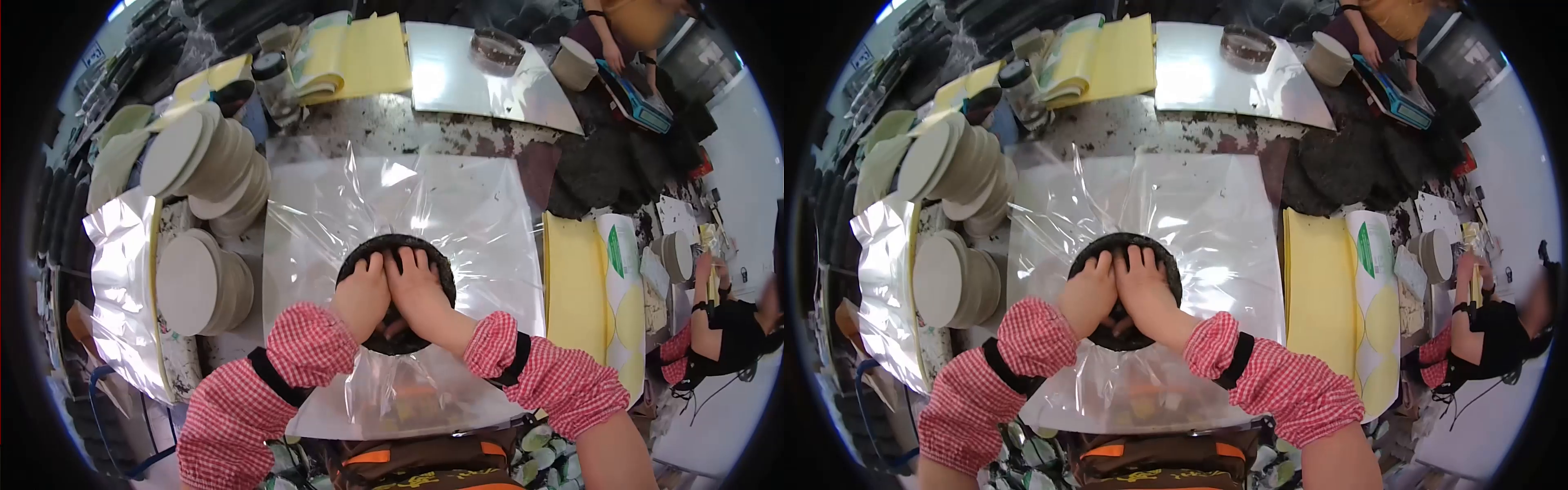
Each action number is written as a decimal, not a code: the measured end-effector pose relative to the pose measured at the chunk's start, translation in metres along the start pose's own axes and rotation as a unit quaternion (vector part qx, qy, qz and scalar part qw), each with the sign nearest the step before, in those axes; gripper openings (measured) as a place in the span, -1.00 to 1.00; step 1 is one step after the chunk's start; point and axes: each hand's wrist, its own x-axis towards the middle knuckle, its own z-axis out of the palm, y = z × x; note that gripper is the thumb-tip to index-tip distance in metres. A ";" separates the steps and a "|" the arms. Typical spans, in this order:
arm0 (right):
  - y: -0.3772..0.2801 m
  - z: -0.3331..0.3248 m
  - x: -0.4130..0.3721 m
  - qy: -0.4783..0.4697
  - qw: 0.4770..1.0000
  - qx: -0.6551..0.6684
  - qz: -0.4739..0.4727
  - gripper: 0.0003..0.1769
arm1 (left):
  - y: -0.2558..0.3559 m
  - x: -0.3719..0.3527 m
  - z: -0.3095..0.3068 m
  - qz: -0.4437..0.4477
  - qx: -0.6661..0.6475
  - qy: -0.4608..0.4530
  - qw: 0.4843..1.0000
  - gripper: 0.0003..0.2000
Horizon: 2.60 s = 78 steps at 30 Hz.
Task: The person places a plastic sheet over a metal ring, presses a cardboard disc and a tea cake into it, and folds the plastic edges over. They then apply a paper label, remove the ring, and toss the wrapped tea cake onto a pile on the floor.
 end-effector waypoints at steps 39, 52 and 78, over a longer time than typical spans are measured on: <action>0.023 -0.012 -0.054 0.353 0.837 0.417 0.023 0.37 | 0.023 -0.044 0.011 -0.061 -0.247 0.167 0.952 -0.65; 0.007 -0.023 -0.038 0.399 0.738 0.542 0.045 -0.67 | 0.019 -0.036 0.018 0.014 -0.409 0.305 0.860 -0.41; 0.283 -0.082 -0.183 0.395 0.855 -0.235 0.240 -0.90 | 0.047 -0.027 -0.015 0.003 -0.139 0.111 0.984 -0.13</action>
